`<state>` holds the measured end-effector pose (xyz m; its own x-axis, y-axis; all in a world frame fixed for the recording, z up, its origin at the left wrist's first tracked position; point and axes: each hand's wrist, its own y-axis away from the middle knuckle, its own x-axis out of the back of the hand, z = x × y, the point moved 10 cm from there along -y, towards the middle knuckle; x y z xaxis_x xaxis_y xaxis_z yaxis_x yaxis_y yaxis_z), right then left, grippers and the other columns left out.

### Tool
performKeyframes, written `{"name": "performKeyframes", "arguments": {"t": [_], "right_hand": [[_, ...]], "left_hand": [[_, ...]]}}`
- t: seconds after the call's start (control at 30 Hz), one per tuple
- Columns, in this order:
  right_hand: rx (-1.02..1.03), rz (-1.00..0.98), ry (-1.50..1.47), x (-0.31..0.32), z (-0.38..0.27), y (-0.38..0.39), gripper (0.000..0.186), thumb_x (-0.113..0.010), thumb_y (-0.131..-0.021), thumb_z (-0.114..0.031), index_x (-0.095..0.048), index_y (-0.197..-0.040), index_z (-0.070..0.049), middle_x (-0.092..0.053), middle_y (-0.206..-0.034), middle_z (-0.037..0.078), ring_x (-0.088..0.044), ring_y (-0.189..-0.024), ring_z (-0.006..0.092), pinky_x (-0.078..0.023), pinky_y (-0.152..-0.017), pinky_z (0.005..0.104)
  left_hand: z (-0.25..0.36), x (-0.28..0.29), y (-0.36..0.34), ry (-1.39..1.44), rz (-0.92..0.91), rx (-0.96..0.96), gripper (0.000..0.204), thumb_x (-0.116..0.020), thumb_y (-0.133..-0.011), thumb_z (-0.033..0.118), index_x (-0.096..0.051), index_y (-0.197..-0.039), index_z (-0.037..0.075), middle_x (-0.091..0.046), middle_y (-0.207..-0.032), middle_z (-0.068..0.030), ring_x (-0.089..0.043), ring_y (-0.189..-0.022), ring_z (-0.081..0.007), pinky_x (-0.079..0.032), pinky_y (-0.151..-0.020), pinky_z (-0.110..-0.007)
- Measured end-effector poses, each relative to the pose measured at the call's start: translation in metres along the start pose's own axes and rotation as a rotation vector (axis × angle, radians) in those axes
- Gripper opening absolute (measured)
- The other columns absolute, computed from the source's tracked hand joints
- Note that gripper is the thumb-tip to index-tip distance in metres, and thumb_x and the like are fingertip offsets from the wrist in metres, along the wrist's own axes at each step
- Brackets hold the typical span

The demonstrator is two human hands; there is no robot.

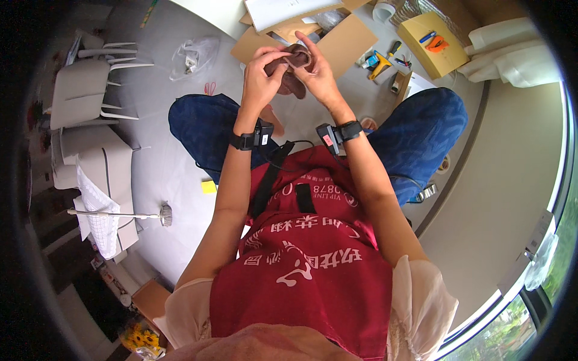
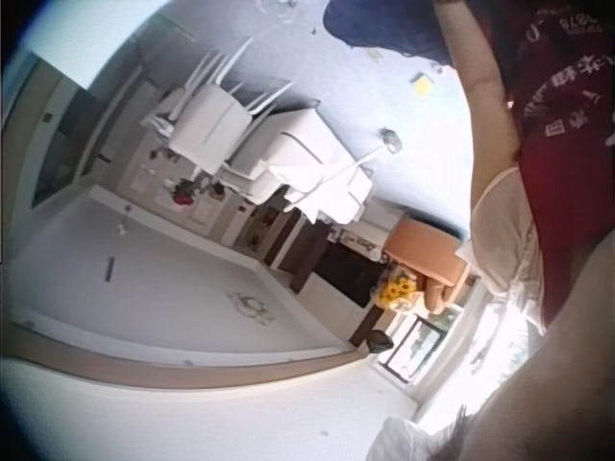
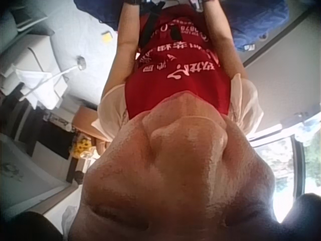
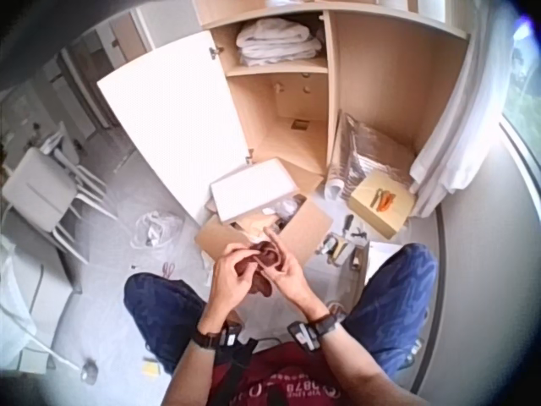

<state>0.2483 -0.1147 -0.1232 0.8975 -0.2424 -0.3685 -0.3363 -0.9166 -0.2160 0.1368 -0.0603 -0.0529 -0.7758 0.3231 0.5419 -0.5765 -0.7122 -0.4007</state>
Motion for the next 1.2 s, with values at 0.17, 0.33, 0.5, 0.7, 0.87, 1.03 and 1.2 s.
{"name": "performKeyframes", "arguments": {"t": [0.17,0.33,0.5,0.7,0.87,1.03,1.2], "right_hand": [[0.014,-0.091,0.126,-0.011,0.011,0.004,0.077,-0.053,-0.089,0.008,-0.027,-0.159,-0.01,-0.063,-0.125,0.01,-0.062,-0.105,0.014,-0.05,-0.092,0.0268],[0.015,-0.083,0.041,0.0,0.001,-0.007,0.075,-0.041,-0.092,0.01,-0.017,-0.16,-0.009,-0.058,-0.141,0.018,-0.063,-0.117,0.0199,-0.05,-0.102,0.0321],[-0.026,-0.105,-0.055,-0.007,0.004,-0.006,0.073,-0.047,-0.095,0.006,-0.017,-0.16,-0.009,-0.054,-0.144,0.021,-0.062,-0.122,0.0247,-0.05,-0.104,0.0366],[-0.057,0.031,-0.506,0.003,0.014,0.0,0.068,-0.039,-0.091,0.011,-0.02,-0.155,-0.001,-0.056,-0.14,0.024,-0.061,-0.124,0.0303,-0.051,-0.105,0.0406],[-0.031,0.124,-0.233,0.022,0.015,-0.008,0.064,-0.041,-0.093,0.012,-0.025,-0.154,0.001,-0.056,-0.139,0.023,-0.061,-0.123,0.0297,-0.051,-0.105,0.0398],[-0.138,0.035,-0.43,-0.008,0.011,0.0,0.063,-0.034,-0.09,0.016,-0.034,-0.152,0.0,-0.049,-0.146,0.027,-0.05,-0.136,0.0348,-0.046,-0.11,0.0422],[-0.157,0.014,-0.589,-0.01,0.007,-0.001,0.064,-0.032,-0.088,0.017,-0.043,-0.147,-0.001,-0.054,-0.142,0.025,-0.058,-0.126,0.0356,-0.056,-0.096,0.0385]], "left_hand": [[-0.028,-0.006,-0.006,-0.077,-0.142,0.267,0.023,-0.066,-0.086,0.014,-0.072,-0.101,-0.003,-0.07,-0.089,-0.0191,-0.069,-0.085,-0.0325,-0.054,-0.081,-0.037],[-0.066,-0.006,0.015,0.092,-0.284,0.436,0.024,-0.061,-0.086,0.013,-0.069,-0.093,-0.009,-0.069,-0.074,-0.0188,-0.067,-0.07,-0.0251,-0.053,-0.071,-0.036],[-0.052,0.019,0.015,0.395,0.102,0.372,0.021,-0.065,-0.089,0.009,-0.069,-0.103,-0.005,-0.07,-0.093,-0.0154,-0.067,-0.077,-0.0238,-0.053,-0.073,-0.035],[0.004,-0.011,0.032,-0.11,0.067,0.058,0.03,-0.066,-0.087,0.003,-0.069,-0.117,0.001,-0.064,-0.103,-0.0163,-0.067,-0.09,-0.0314,-0.054,-0.078,-0.038],[0.018,0.0,0.042,-0.083,0.101,0.063,0.039,-0.067,-0.082,0.0,-0.068,-0.121,0.003,-0.062,-0.101,-0.0174,-0.064,-0.092,-0.0357,-0.052,-0.083,-0.043],[0.042,-0.018,0.026,-0.263,0.015,-0.19,0.05,-0.072,-0.083,0.002,-0.061,-0.132,0.004,-0.057,-0.121,-0.0147,-0.058,-0.109,-0.0355,-0.048,-0.094,-0.044],[0.046,-0.015,0.033,-0.386,0.071,-0.313,0.045,-0.072,-0.078,0.001,-0.066,-0.123,0.002,-0.061,-0.114,-0.011,-0.059,-0.101,-0.0319,-0.05,-0.086,-0.043]]}}
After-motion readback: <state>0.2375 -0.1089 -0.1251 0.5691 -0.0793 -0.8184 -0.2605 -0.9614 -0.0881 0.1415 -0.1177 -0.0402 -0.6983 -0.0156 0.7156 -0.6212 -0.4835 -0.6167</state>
